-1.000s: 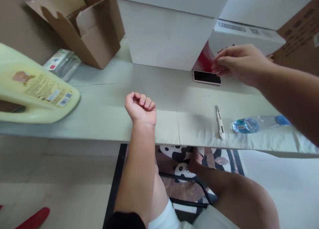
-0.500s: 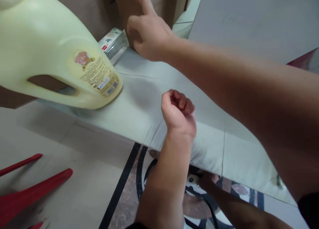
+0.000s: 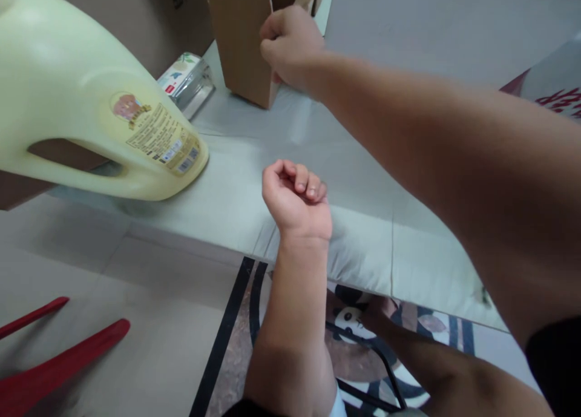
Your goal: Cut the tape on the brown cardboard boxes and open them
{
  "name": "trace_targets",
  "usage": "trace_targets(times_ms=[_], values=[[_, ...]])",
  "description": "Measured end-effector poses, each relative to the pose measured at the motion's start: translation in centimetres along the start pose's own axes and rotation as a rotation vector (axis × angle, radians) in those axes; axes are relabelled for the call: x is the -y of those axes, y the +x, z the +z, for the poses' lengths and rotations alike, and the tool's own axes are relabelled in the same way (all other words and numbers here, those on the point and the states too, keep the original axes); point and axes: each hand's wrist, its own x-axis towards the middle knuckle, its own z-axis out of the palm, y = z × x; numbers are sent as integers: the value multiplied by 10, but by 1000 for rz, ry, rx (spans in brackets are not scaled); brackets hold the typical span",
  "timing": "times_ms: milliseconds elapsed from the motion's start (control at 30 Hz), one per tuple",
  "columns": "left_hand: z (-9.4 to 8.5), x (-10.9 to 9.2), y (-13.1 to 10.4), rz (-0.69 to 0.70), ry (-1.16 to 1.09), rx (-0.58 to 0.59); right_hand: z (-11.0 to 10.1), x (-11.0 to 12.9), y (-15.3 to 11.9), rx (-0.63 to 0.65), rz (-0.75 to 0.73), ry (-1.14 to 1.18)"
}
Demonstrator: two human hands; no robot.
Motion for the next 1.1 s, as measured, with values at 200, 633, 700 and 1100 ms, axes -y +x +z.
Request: trace_targets(times_ms=[200,633,700,1100], values=[[8,-15,-32,817,203,-56,-66,-44,-107,-137,-211,-103],[1,67,-36,571,552,551,-92,-184,-378,-861,88,70],[4,83,-41,605,570,532,-92,-189,-379,-861,29,134],[9,135,-33,886,916,560,-116,-224,-407,-713,-185,228]])
